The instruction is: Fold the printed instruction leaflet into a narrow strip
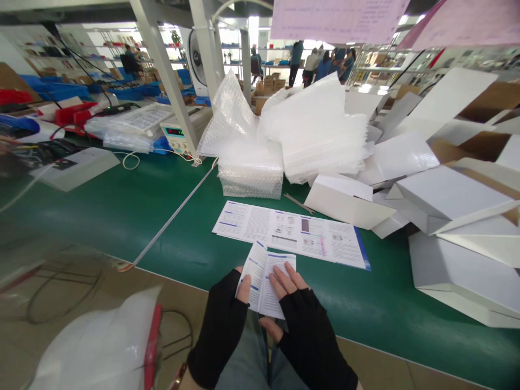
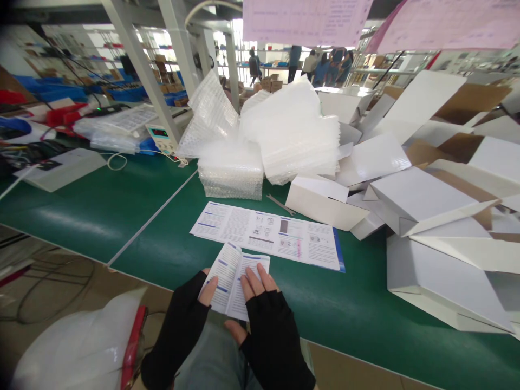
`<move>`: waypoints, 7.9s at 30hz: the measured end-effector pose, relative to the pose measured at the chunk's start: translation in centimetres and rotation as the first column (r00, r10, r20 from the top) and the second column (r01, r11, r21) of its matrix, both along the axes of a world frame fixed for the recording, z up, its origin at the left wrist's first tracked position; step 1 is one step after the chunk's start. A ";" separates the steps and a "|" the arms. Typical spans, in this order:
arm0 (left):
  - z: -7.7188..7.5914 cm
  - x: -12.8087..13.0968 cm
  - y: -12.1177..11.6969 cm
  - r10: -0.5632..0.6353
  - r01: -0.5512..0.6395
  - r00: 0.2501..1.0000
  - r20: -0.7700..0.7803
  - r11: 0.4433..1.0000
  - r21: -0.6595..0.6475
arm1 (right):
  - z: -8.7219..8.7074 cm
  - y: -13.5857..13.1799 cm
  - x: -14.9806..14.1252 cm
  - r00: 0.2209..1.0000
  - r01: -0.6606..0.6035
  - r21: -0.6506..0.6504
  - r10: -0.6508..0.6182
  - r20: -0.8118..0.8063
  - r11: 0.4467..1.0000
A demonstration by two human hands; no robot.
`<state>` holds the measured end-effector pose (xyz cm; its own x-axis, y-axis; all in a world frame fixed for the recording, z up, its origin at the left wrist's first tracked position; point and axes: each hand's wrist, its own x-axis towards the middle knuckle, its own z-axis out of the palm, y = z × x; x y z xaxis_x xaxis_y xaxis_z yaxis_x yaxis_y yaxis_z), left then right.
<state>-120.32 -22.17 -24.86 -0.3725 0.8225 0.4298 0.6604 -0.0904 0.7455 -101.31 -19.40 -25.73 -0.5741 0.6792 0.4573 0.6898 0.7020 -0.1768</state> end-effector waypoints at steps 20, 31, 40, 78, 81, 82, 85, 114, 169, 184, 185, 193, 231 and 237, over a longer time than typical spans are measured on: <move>0.9 0.3 -0.1 -0.080 0.112 0.969 0.234 0.985 -0.130 | -0.1 0.0 -0.5 1.000 0.005 0.046 -0.006 0.014 0.999; 0.5 0.8 0.1 -0.263 0.313 0.925 0.275 0.936 -0.158 | -1.1 -0.1 -0.3 0.982 0.061 -0.001 -0.060 -0.177 0.998; -0.6 1.4 1.5 -0.276 0.284 0.930 -0.243 0.959 -0.005 | -2.3 -0.2 -0.6 0.930 0.122 -0.010 -0.118 -0.348 0.992; -1.9 1.7 2.2 -0.142 0.257 0.799 -0.585 0.959 0.119 | 0.2 5.9 -0.6 0.971 0.115 0.161 -0.077 -0.226 0.980; -1.9 1.7 2.2 -0.147 0.261 0.794 -0.590 0.959 0.113 | 0.4 5.8 -0.6 0.970 0.119 0.198 -0.072 -0.232 0.973; -1.9 1.7 2.2 -0.146 0.261 0.794 -0.590 0.959 0.114 | 0.5 5.8 -0.6 0.971 0.123 0.219 -0.072 -0.230 0.968; -1.9 1.7 2.3 -0.143 0.259 0.797 -0.586 0.959 0.118 | 0.9 5.8 -0.7 0.973 0.130 0.274 -0.070 -0.218 0.953; -1.5 1.6 2.3 -0.117 0.243 0.807 -0.579 0.959 0.145 | 0.8 6.8 -1.7 0.932 0.023 -0.008 -0.025 -0.363 1.000; -1.2 2.2 2.2 -0.173 0.320 0.712 -0.680 0.942 0.096 | 0.9 2.6 5.3 0.964 0.046 0.002 -0.044 -0.263 0.999; -1.7 2.6 1.4 -0.166 0.279 0.735 -0.657 0.958 0.070 | 2.4 -3.5 7.8 0.966 -0.116 0.324 0.182 -0.182 0.939; -1.7 2.6 1.4 -0.163 0.278 0.734 -0.660 0.958 0.072 | 2.6 -3.2 7.8 0.972 -0.078 0.313 0.142 -0.187 0.946; -1.6 2.5 1.0 -0.174 0.283 0.712 -0.680 0.958 0.051 | 0.5 2.1 3.3 0.984 0.122 0.140 -0.101 -0.146 0.983; -1.8 3.3 0.4 -0.140 0.297 0.746 -0.651 0.945 0.137 | 1.4 -4.1 6.7 1.000 0.025 0.230 -0.026 0.002 0.973; -1.2 4.4 -0.2 -0.156 0.381 0.689 -0.708 0.908 0.171 | 0.5 -3.4 4.3 0.994 0.024 0.372 0.016 -0.104 0.928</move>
<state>-115.95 -22.37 -26.04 0.3220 0.6386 0.6990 0.8799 -0.4744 0.0280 -96.97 -22.83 -25.21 -0.5077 0.4508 0.7342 0.6851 0.7279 0.0268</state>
